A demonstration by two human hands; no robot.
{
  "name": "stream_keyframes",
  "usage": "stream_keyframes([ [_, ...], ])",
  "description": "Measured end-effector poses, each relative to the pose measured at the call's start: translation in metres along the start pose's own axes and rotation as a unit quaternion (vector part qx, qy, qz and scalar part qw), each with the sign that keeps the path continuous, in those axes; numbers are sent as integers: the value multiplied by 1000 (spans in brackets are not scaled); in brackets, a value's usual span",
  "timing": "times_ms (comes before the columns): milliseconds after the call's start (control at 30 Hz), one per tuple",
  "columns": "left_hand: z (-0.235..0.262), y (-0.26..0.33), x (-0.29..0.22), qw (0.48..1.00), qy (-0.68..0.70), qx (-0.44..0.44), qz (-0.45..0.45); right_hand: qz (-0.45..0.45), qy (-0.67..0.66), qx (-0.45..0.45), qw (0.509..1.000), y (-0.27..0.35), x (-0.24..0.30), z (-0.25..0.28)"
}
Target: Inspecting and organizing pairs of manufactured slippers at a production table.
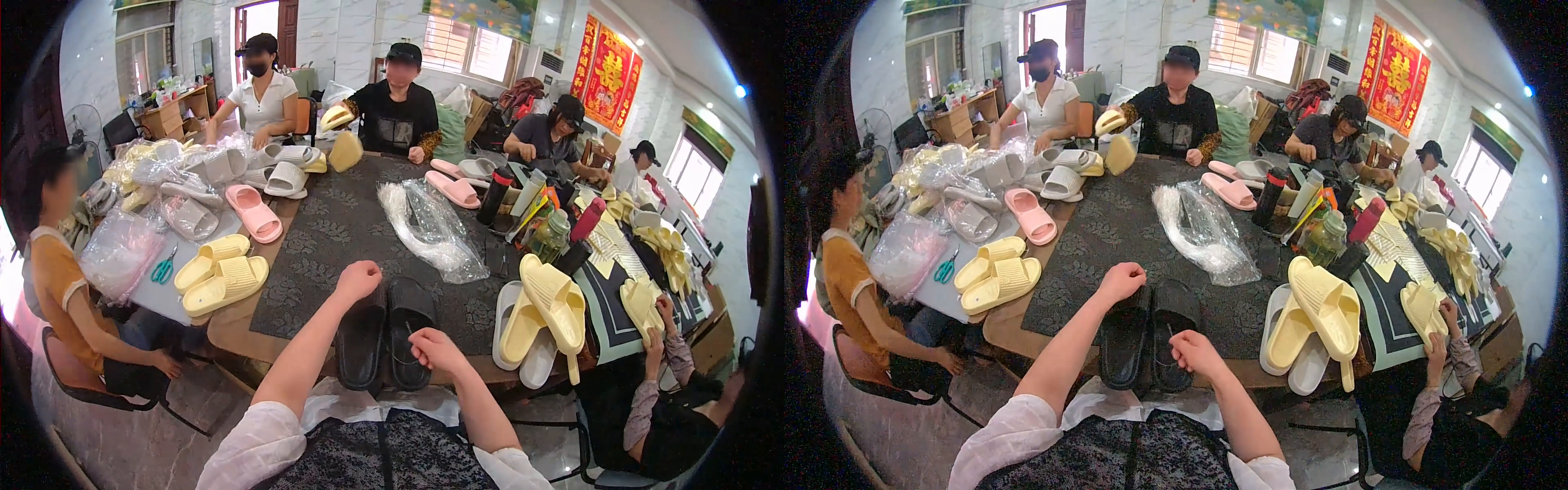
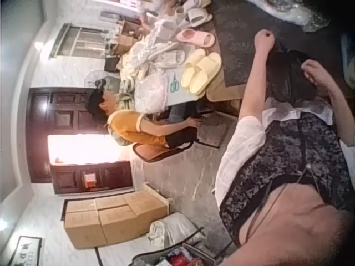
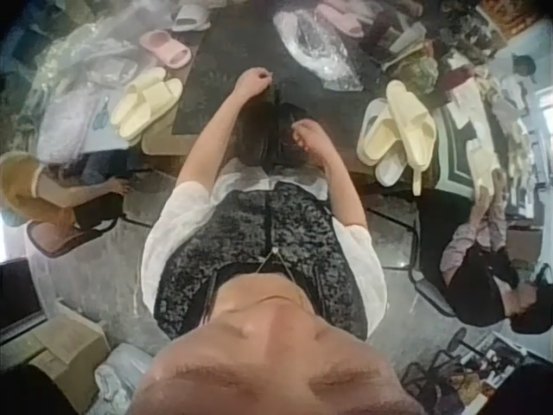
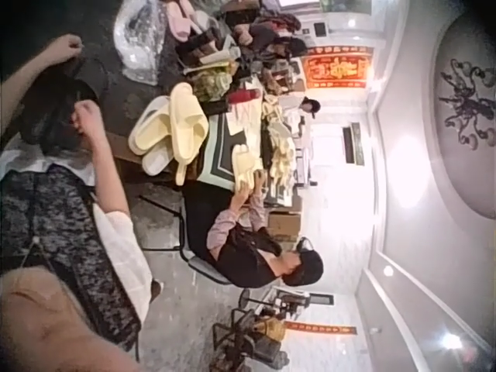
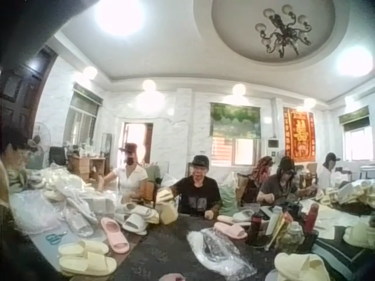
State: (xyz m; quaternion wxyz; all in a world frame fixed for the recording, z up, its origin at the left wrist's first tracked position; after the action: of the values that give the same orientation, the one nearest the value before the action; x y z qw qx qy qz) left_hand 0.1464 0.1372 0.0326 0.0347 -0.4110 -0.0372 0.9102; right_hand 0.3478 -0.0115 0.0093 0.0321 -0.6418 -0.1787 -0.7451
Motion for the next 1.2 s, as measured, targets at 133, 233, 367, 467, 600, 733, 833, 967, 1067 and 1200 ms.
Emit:
stream_keyframes([
  [133,-24,-3,-31,982,-29,115,-145,-47,-146,16,988,-33,-15,-16],
  [233,-52,-8,-16,970,58,217,-96,-63,-341,-36,937,-58,-24,-23],
  [367,-56,6,-17,928,149,338,-50,-46,-374,-139,916,-54,-31,-27],
  [467,-59,23,-22,917,126,374,-50,-27,-418,-166,893,-33,-36,-35],
  [600,-61,39,-27,913,147,378,-31,-2,-439,-181,880,-23,-45,-36],
  [733,-63,39,-10,907,239,347,-15,26,-446,-179,876,-16,-36,-40],
  [833,-63,38,-8,922,227,312,7,80,-451,-168,873,-4,-27,-40],
  [967,-61,40,-4,926,271,262,17,128,-400,-127,899,30,4,-34],
  [1067,-50,37,-1,939,293,175,36,53,-60,-69,994,47,9,-17],
  [1200,-40,36,3,955,275,111,22,201,163,-153,954,40,65,8],
])
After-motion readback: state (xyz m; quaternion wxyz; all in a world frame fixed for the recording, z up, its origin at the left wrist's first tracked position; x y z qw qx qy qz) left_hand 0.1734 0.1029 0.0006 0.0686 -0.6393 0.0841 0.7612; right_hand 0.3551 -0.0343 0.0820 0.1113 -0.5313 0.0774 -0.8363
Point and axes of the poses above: each hand's wrist, its own y-axis away from the middle knuckle, its own z-axis out of the back of the hand, x = y × z, the point moved 6 cm from there along -y, towards the middle knuckle, and after that the axes turned 7 degrees about z, right-handed, at the moved point
